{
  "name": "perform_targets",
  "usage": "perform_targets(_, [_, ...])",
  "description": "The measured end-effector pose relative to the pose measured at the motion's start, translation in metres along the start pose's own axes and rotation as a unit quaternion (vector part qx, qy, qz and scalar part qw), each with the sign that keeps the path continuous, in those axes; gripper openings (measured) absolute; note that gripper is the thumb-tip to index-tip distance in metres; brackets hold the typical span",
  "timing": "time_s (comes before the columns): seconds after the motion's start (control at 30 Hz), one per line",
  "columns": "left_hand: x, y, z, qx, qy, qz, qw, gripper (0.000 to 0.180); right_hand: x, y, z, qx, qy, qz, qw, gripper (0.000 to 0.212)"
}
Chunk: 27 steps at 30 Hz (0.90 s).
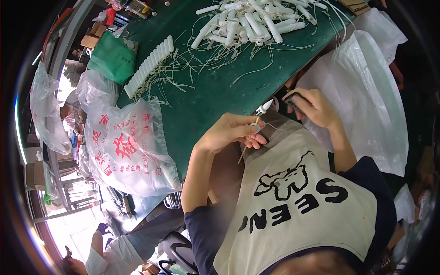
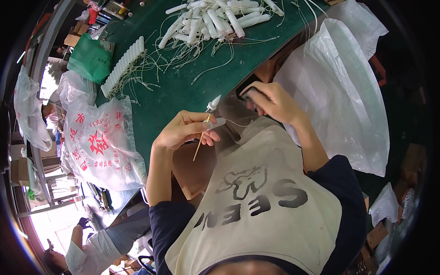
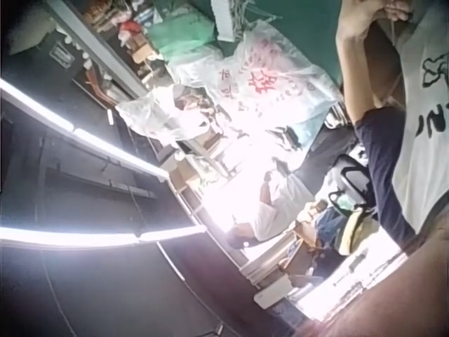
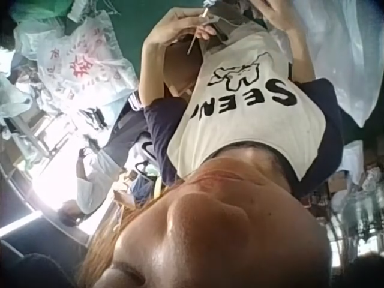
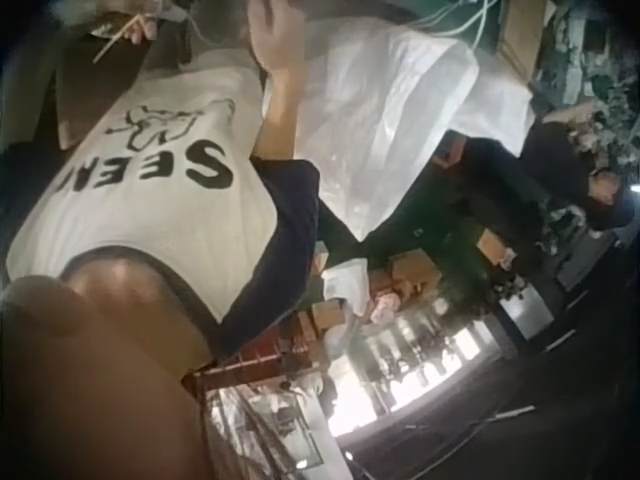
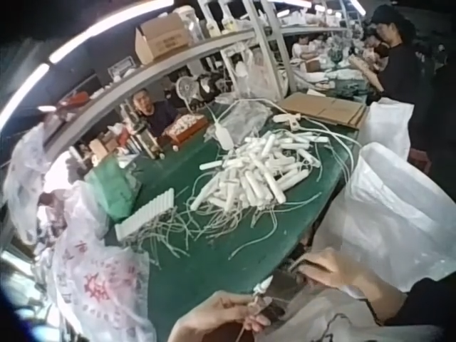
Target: Assembling small electronic components by inserting wires into plastic tubes at a manufacturing workstation.
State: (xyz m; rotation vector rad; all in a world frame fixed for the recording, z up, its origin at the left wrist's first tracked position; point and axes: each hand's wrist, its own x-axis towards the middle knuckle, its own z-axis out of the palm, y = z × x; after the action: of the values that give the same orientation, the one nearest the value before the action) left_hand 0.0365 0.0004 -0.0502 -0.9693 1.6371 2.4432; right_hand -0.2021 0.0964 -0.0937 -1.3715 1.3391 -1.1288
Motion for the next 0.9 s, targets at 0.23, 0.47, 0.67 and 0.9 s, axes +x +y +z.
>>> perform_targets(0.23, [0.003,0.005,0.008,0.019,-0.013,0.031,0.999,0.027,0.013,0.01,0.038,-0.082,-0.072,-0.271,0.956,0.032])
perform_targets(0.47, [-0.003,0.009,0.008,0.037,0.1,0.077,0.991,0.028,0.014,0.024,0.045,-0.117,0.08,-0.205,0.968,0.03])
perform_targets(0.67, [0.002,-0.005,-0.033,0.208,0.311,0.155,0.914,0.021,0.011,0.026,0.042,-0.144,0.171,-0.219,0.95,0.029])
perform_targets(0.9, [0.004,-0.009,-0.037,0.55,0.485,0.168,0.66,0.017,0.011,0.006,0.042,-0.182,0.253,-0.249,0.917,0.03])
